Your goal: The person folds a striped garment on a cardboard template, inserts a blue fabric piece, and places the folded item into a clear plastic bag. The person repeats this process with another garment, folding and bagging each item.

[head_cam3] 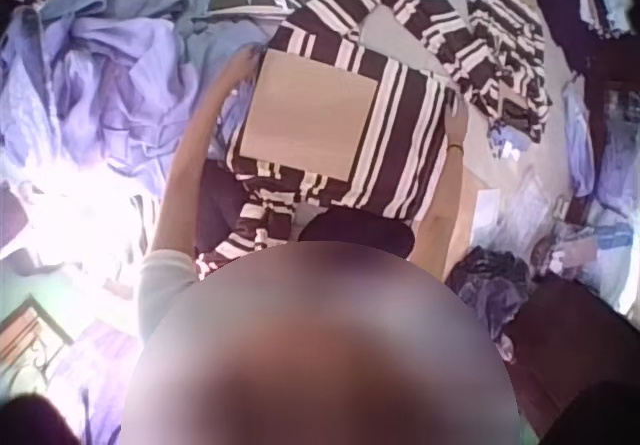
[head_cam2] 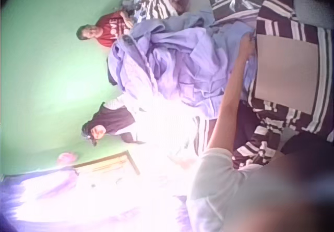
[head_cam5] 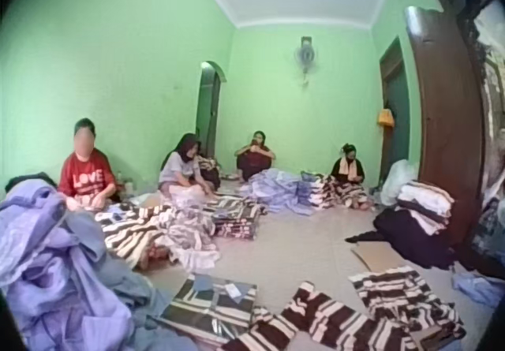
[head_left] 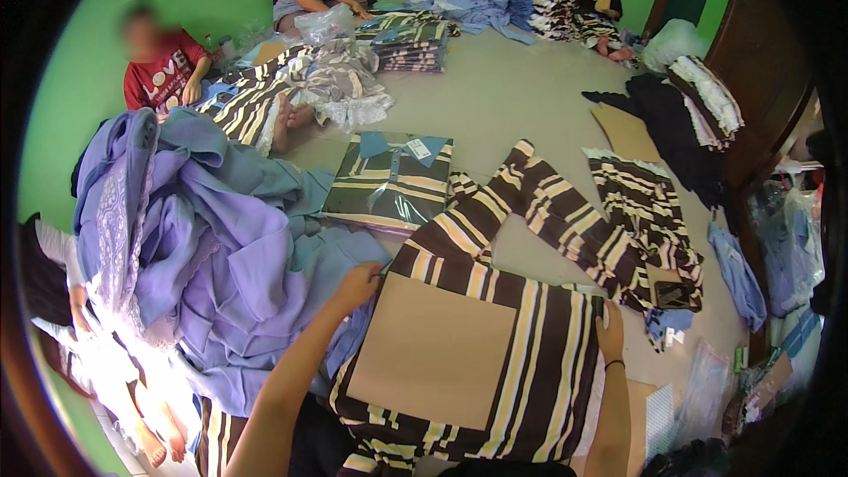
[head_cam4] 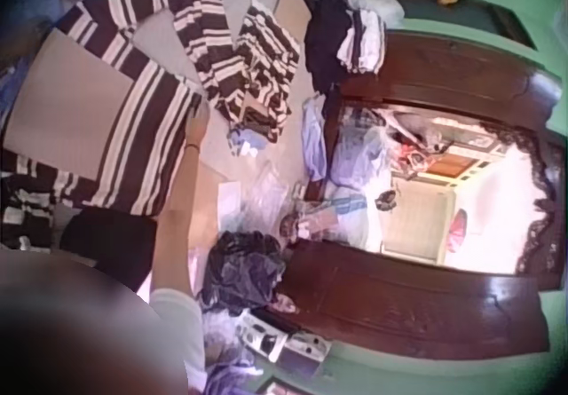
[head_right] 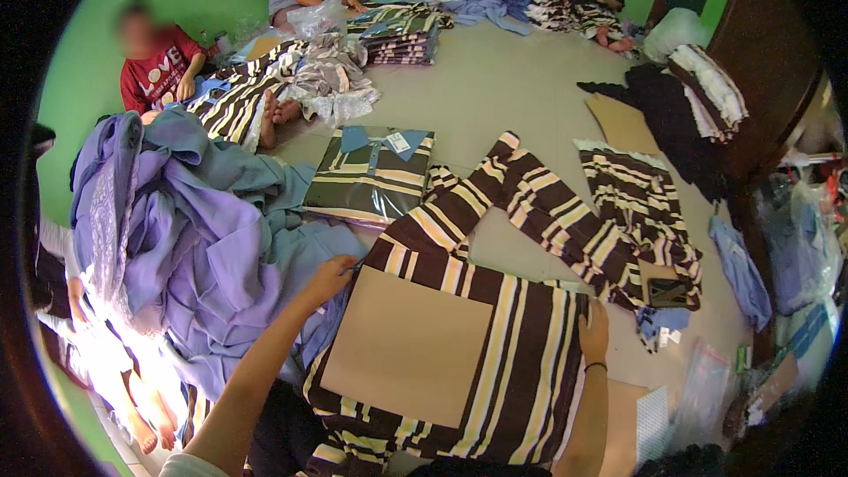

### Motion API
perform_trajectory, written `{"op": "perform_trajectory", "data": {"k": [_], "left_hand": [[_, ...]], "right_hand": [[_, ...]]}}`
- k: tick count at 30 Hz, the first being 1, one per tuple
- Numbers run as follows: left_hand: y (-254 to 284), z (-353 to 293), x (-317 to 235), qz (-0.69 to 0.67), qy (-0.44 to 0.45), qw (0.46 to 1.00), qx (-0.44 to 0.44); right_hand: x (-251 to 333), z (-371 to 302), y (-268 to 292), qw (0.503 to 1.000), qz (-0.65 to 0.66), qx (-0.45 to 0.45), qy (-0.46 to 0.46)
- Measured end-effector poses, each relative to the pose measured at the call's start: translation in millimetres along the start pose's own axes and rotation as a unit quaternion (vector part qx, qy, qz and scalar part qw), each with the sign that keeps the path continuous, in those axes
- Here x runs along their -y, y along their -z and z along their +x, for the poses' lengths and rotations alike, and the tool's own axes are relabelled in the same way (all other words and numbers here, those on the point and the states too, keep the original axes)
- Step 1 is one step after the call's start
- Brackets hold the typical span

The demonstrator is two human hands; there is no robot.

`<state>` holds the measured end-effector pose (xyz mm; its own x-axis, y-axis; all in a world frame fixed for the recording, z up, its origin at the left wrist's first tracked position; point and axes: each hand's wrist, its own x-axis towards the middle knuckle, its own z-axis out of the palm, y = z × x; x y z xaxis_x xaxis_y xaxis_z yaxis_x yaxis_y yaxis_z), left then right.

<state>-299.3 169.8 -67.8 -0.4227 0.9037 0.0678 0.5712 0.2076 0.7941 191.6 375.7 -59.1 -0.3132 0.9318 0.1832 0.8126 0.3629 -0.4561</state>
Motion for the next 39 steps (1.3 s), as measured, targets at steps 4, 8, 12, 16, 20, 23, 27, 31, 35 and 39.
{"op": "perform_trajectory", "data": {"k": [4,8,12,16,20,23,27,31,35,39], "left_hand": [[-17,23,1,-0.023,0.102,0.988,0.113],[-14,18,-15,-0.060,0.005,0.998,0.012],[-12,15,-27,-0.073,0.004,0.997,-0.020],[-18,18,-19,-0.083,0.044,0.995,-0.014],[-31,28,-2,-0.225,0.087,0.970,-0.002],[-35,40,3,-0.061,0.105,0.991,0.060],[-40,67,-13,-0.153,0.060,0.983,0.081],[-33,87,-29,-0.081,0.014,0.987,0.140],[-25,91,-33,-0.066,-0.046,0.993,0.083],[-17,97,-36,-0.155,-0.053,0.977,0.138]], "right_hand": [[8,44,-20,0.993,-0.107,0.051,0.011],[-2,57,-13,0.999,0.019,0.017,0.025],[-15,53,-5,0.988,0.151,0.002,0.020],[-19,46,6,0.994,0.108,0.030,-0.016],[-17,43,11,0.997,0.071,-0.005,0.038],[-14,42,7,0.998,0.059,0.004,0.035],[-12,42,1,0.998,0.060,0.022,0.029],[-13,42,3,0.997,0.036,0.010,0.069],[-15,39,6,0.999,0.030,-0.001,0.045],[-13,36,6,0.998,0.041,-0.017,-0.038]]}}
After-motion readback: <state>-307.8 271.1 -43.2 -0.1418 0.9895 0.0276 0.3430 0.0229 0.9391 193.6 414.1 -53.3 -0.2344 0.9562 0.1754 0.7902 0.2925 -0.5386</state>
